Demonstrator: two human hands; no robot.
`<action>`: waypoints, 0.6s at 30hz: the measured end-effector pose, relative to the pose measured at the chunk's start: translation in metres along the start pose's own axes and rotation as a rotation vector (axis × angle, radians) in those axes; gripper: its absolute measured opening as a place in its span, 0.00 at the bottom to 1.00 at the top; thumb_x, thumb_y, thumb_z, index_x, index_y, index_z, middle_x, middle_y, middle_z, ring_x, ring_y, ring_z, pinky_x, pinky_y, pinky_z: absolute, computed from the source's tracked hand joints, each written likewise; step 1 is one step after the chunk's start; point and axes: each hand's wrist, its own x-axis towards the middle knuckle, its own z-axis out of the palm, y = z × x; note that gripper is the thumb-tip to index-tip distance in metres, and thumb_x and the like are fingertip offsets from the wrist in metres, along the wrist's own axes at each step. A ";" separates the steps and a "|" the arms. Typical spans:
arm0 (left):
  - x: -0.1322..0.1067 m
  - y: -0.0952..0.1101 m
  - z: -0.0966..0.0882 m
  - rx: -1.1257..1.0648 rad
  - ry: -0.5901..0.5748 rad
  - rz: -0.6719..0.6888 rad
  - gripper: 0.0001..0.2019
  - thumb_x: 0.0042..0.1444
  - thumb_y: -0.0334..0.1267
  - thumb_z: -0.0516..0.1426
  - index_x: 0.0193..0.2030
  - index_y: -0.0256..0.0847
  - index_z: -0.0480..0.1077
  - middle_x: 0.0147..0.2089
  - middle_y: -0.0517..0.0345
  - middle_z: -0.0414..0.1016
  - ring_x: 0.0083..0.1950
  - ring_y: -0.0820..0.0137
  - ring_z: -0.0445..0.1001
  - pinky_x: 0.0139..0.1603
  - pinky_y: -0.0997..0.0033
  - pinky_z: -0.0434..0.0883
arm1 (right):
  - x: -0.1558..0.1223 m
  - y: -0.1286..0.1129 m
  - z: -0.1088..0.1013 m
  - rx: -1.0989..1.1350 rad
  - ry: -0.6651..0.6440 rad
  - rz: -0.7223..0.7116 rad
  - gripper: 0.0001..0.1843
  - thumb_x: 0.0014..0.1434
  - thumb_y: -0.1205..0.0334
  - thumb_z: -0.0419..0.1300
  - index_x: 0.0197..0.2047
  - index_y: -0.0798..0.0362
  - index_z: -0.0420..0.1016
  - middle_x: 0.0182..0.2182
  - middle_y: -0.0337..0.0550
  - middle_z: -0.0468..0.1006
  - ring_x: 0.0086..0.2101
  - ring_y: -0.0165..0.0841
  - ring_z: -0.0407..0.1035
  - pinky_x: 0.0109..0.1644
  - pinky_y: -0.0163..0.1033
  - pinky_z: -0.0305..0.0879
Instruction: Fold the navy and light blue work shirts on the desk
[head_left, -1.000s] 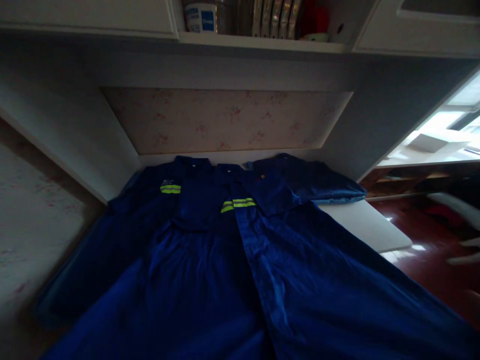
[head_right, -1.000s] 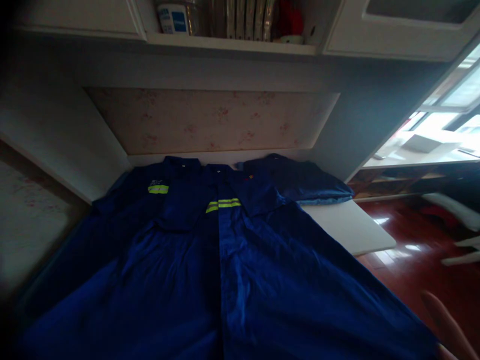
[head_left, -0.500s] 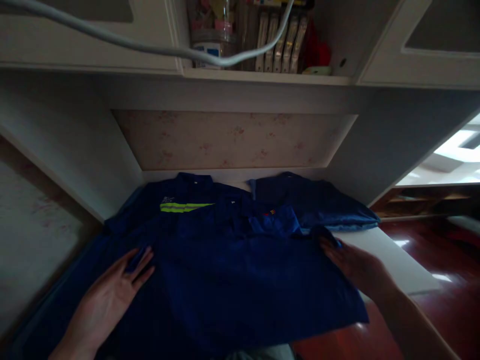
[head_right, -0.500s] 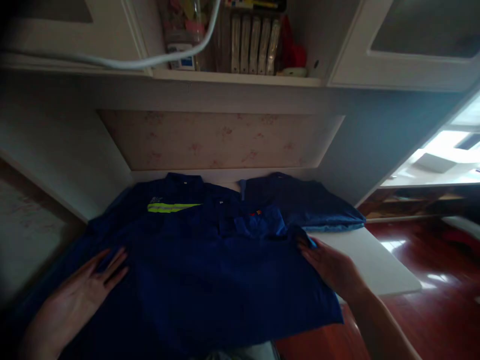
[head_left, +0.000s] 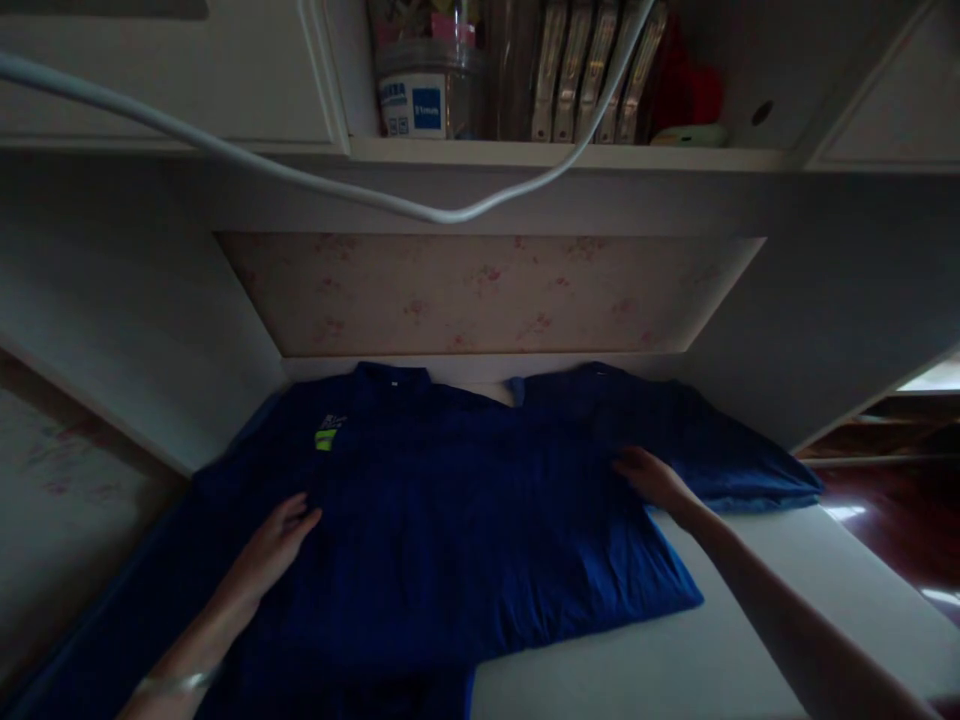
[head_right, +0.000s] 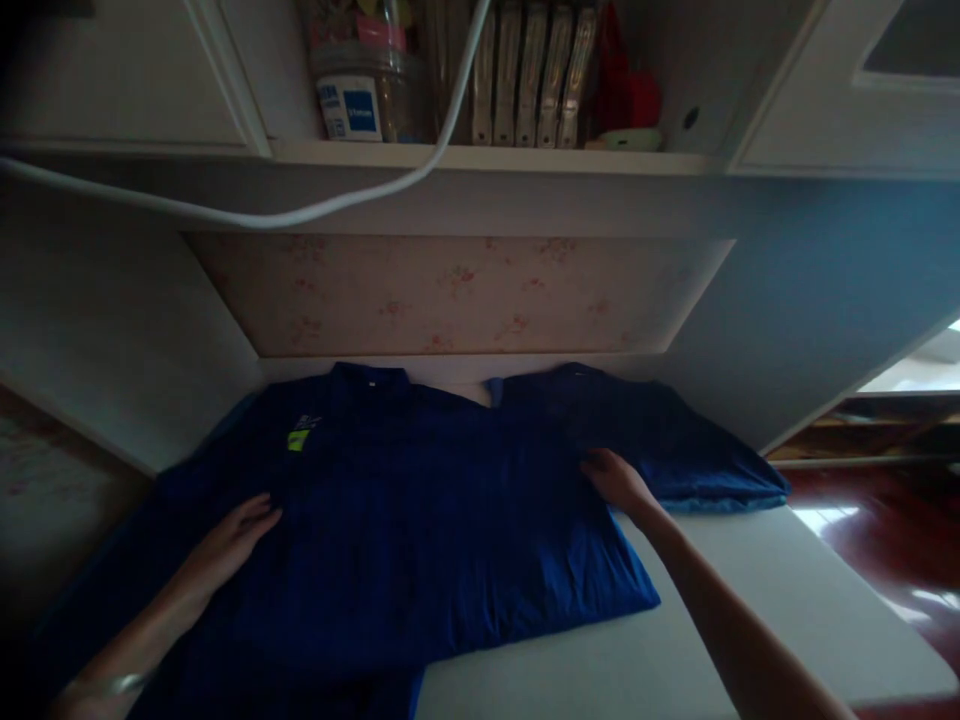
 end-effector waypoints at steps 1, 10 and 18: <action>-0.012 -0.020 -0.006 -0.047 -0.030 -0.100 0.33 0.53 0.52 0.60 0.64 0.38 0.65 0.66 0.40 0.67 0.68 0.52 0.65 0.68 0.50 0.62 | -0.013 0.014 -0.003 -0.008 -0.010 0.065 0.26 0.53 0.50 0.66 0.51 0.56 0.77 0.46 0.55 0.82 0.48 0.48 0.75 0.54 0.52 0.70; -0.071 -0.019 -0.014 -0.329 -0.182 -0.409 0.29 0.47 0.49 0.67 0.55 0.42 0.71 0.58 0.49 0.77 0.62 0.56 0.73 0.58 0.59 0.75 | -0.079 -0.007 0.022 0.361 -0.208 0.288 0.29 0.54 0.41 0.66 0.53 0.49 0.74 0.45 0.50 0.83 0.43 0.46 0.79 0.44 0.48 0.77; -0.088 0.021 0.008 -0.279 -0.213 -0.427 0.24 0.46 0.54 0.67 0.49 0.46 0.76 0.46 0.53 0.83 0.55 0.52 0.78 0.50 0.56 0.79 | -0.072 -0.022 0.024 0.402 -0.195 0.113 0.26 0.58 0.45 0.63 0.58 0.45 0.73 0.45 0.42 0.84 0.44 0.46 0.79 0.47 0.49 0.77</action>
